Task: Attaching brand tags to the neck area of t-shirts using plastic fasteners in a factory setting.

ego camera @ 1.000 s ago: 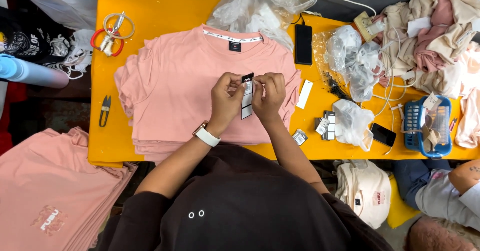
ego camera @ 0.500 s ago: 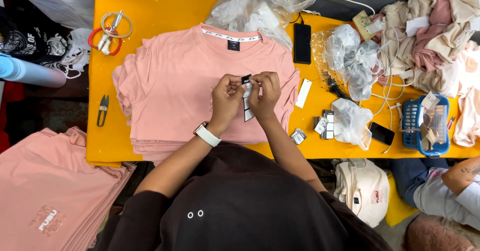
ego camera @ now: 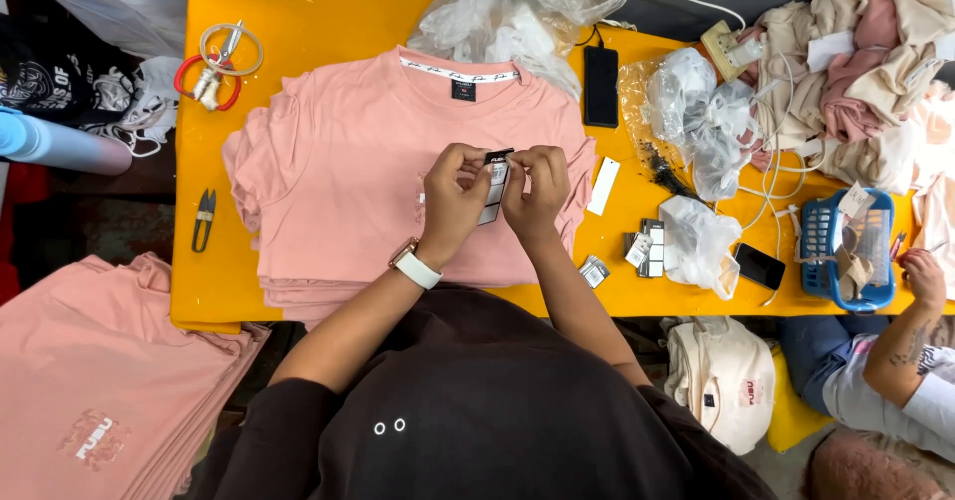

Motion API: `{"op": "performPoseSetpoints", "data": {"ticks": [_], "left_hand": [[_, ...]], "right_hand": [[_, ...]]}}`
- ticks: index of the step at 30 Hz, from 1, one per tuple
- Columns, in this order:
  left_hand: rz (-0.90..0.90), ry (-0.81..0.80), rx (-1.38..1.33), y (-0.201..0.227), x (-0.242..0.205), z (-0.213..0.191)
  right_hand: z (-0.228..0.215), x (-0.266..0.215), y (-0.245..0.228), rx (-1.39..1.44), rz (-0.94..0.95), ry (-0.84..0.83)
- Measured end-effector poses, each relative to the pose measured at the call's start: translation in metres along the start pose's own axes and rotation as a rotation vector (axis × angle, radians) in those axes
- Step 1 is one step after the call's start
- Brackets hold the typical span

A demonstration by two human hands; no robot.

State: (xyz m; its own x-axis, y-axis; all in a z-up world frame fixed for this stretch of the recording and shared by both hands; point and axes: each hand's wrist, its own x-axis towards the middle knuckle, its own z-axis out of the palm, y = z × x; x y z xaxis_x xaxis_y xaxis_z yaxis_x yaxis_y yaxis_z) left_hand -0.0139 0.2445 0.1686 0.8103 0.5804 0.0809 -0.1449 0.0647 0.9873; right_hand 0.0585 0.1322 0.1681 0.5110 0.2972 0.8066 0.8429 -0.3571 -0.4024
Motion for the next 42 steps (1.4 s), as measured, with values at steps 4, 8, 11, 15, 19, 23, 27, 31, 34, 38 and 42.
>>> {"op": "performPoseSetpoints", "data": {"ticks": [4, 8, 11, 15, 19, 23, 27, 31, 34, 38, 42], "left_hand": [[0.081, -0.003, 0.03, 0.002, -0.003, 0.0], [0.355, -0.062, 0.26, 0.006, -0.006, -0.006], [0.574, -0.079, 0.508, 0.007, 0.001, -0.021], [0.772, -0.096, 0.672, -0.006, 0.004, -0.029], [0.956, -0.09, 0.759, -0.025, 0.009, -0.036], [0.932, -0.208, 0.809, -0.032, 0.013, -0.036], [0.266, -0.345, 0.534, -0.035, 0.038, -0.038], [0.057, -0.251, 0.6, -0.066, 0.07, -0.043], [0.339, -0.254, 0.912, -0.08, 0.096, -0.043], [0.698, -0.305, 1.112, -0.11, 0.127, -0.036], [0.545, -0.32, 0.863, -0.125, 0.143, -0.034]], "right_hand": [[-0.001, -0.004, 0.0, -0.021, 0.014, 0.004], [-0.003, 0.0, -0.004, -0.007, 0.045, -0.051], [-0.009, 0.012, -0.014, 0.328, 0.415, -0.181], [-0.005, 0.001, 0.003, 0.666, 0.676, -0.338], [-0.007, 0.003, 0.012, 0.777, 0.9, -0.511], [0.021, -0.019, 0.051, 0.726, 1.027, -0.471], [0.057, 0.008, 0.089, 0.709, 1.212, -0.256], [0.087, 0.009, 0.118, 0.465, 0.998, -0.274], [0.091, 0.01, 0.117, 0.339, 0.89, -0.348], [0.087, 0.007, 0.111, 0.2, 0.802, -0.409], [0.083, 0.008, 0.101, 0.184, 0.774, -0.388]]}}
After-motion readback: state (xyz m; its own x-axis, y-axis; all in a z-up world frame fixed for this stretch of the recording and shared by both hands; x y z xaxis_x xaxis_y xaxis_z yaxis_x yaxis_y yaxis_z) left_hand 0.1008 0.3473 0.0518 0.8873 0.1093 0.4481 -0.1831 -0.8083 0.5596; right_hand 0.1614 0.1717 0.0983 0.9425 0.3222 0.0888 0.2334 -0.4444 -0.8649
